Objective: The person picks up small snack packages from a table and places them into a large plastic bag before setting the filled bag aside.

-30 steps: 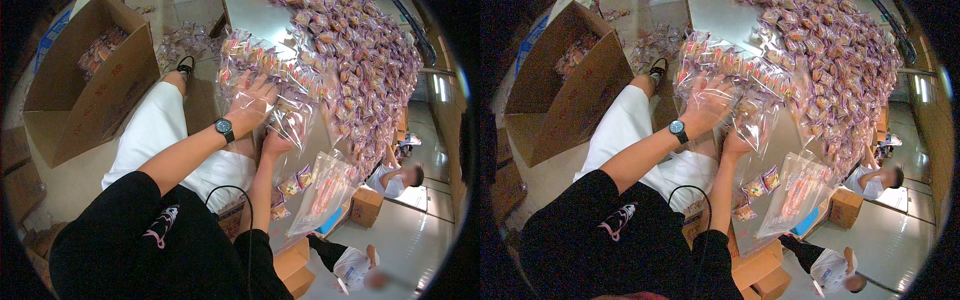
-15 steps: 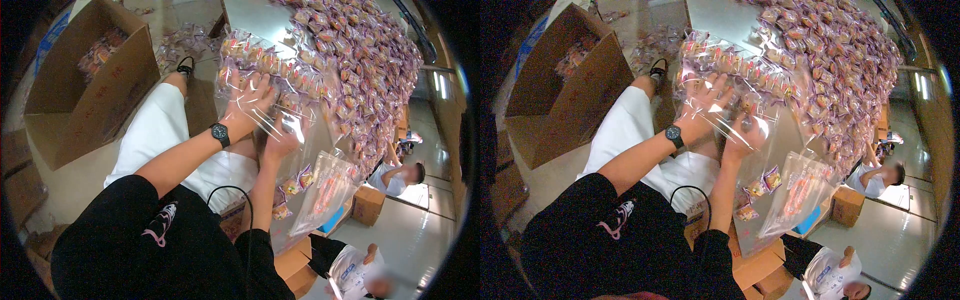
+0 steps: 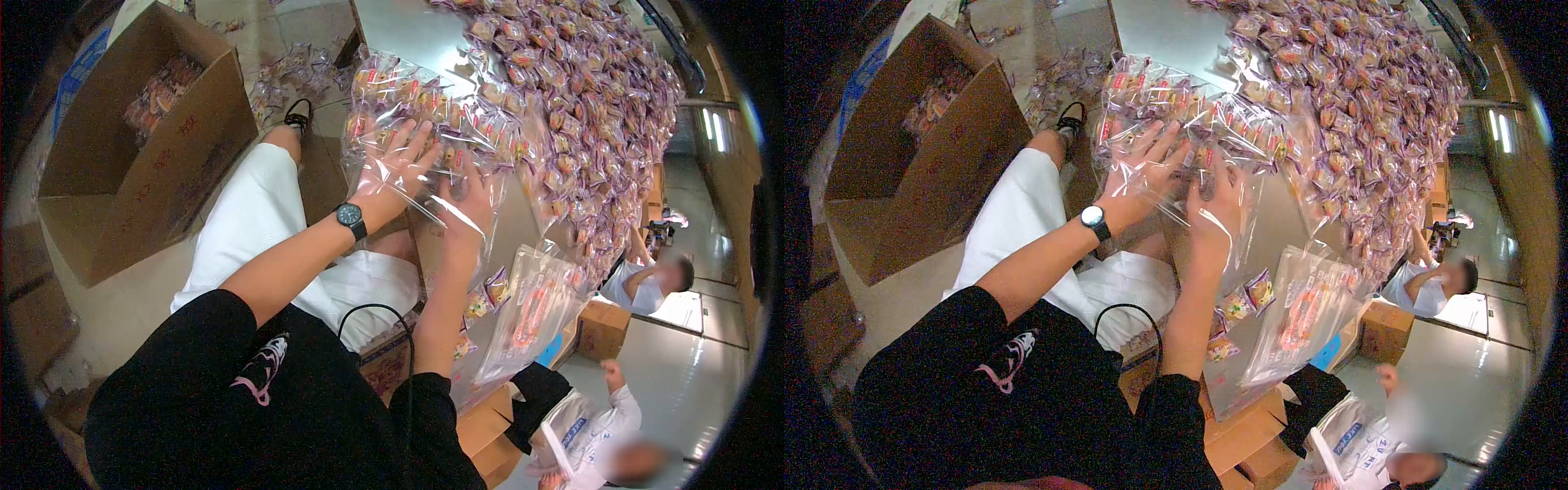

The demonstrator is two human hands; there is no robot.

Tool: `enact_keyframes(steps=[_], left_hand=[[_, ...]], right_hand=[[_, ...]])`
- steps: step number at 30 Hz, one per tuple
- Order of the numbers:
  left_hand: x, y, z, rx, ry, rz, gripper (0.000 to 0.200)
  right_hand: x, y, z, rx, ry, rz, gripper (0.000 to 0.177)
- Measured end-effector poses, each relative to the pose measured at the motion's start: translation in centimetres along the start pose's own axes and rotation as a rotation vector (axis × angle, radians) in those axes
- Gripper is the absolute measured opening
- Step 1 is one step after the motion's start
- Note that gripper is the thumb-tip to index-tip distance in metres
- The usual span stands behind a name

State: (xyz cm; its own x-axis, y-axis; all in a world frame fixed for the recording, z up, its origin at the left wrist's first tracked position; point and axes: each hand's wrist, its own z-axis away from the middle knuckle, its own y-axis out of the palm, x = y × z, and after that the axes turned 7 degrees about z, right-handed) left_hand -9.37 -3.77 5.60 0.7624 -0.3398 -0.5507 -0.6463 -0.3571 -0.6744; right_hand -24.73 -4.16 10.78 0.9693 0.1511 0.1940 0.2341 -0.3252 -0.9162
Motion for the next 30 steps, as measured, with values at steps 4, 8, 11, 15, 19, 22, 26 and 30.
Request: enact_keyframes(steps=[4,8,11,15,19,22,26,30], left_hand=[[-0.2,0.2,-0.2,0.034,-0.047,-0.043,0.052],[0.1,-0.2,-0.3,0.092,-0.066,-0.009,0.055],[0.3,0.2,0.0,0.026,-0.061,0.009,0.056],[0.3,0.2,-0.1,0.027,-0.042,0.006,0.050],[0.4,0.7,-0.1,0.033,-0.064,-0.006,0.055],[0.5,0.3,-0.3,0.034,-0.056,0.003,0.053],[0.7,0.0,-0.3,0.092,-0.025,0.028,0.053],[0.9,0.9,-0.5,-0.002,-0.015,-0.009,0.050]], right_hand=[[-0.7,0.1,-0.1,0.092,-0.045,0.136,0.072],[0.4,0.0,0.4,0.020,-0.047,0.160,0.057],[2.3,-0.7,0.7,0.057,0.134,0.222,0.052],[2.5,-0.5,1.0,-0.044,0.111,0.283,0.045],[2.1,-1.1,0.9,0.043,0.163,0.200,0.044],[1.4,-0.2,2.0,0.011,0.125,0.129,0.046],[1.5,0.9,1.4,-0.046,0.096,0.225,0.044],[1.0,1.9,1.1,-0.077,0.009,0.187,0.056]])
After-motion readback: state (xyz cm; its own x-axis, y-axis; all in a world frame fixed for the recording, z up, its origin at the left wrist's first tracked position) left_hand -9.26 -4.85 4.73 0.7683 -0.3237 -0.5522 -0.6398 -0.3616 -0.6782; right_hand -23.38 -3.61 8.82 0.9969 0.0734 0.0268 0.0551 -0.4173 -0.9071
